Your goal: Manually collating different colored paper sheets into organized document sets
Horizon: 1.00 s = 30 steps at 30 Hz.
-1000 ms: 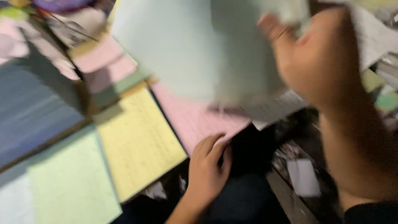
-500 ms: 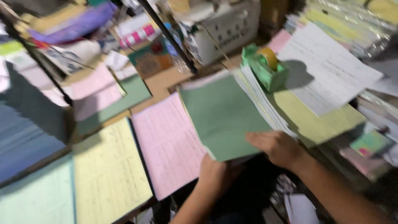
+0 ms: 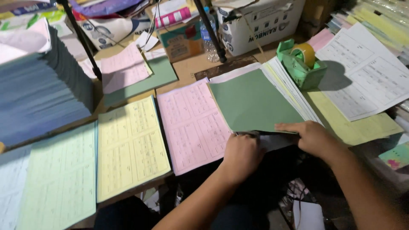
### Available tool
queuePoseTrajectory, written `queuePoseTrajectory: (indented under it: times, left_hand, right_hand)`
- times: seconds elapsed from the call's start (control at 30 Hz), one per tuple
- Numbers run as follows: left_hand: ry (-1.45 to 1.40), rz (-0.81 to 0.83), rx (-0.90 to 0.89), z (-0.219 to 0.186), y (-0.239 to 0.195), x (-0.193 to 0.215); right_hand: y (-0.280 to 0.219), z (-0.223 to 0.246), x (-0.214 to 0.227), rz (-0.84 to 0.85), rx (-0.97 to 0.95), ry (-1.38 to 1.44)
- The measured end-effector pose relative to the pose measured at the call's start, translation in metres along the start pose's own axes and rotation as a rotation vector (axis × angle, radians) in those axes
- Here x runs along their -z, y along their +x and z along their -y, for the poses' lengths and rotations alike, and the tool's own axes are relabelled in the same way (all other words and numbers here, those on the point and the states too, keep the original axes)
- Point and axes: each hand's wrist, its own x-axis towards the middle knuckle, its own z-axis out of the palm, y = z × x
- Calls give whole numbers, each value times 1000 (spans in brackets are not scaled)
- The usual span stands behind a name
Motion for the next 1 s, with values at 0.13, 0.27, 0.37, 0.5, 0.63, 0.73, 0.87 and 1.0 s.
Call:
queuePoseTrajectory:
  times: [0.13, 0.27, 0.37, 0.5, 0.63, 0.73, 0.87, 1.0]
  left_hand:
    - [114, 68, -135, 9, -2, -11]
    - [84, 47, -170, 25, -12, -25]
    - [17, 42, -164, 31, -15, -34]
    - [-327, -230, -219, 28, -11, -35]
    - [-447, -273, -210, 16, -6, -20]
    - [-480, -352, -146, 14, 0, -7]
    - [-543, -339, -151, 8, 0, 13]
    - [-571, -297, -76, 18, -4, -3]
  right_hand:
    - [-6, 30, 20, 81, -189, -130]
    - [-3, 18, 11, 45, -93, -167]
    - [-7, 8, -2, 7, -81, -171]
    - [-14, -22, -29, -190, 278, -106]
    - [-23, -14, -24, -203, 346, -174]
    - [-4, -51, -40, -252, 340, -248]
    - [0, -58, -36, -271, 351, -307]
    - [-4, -31, -22, -225, 173, -288]
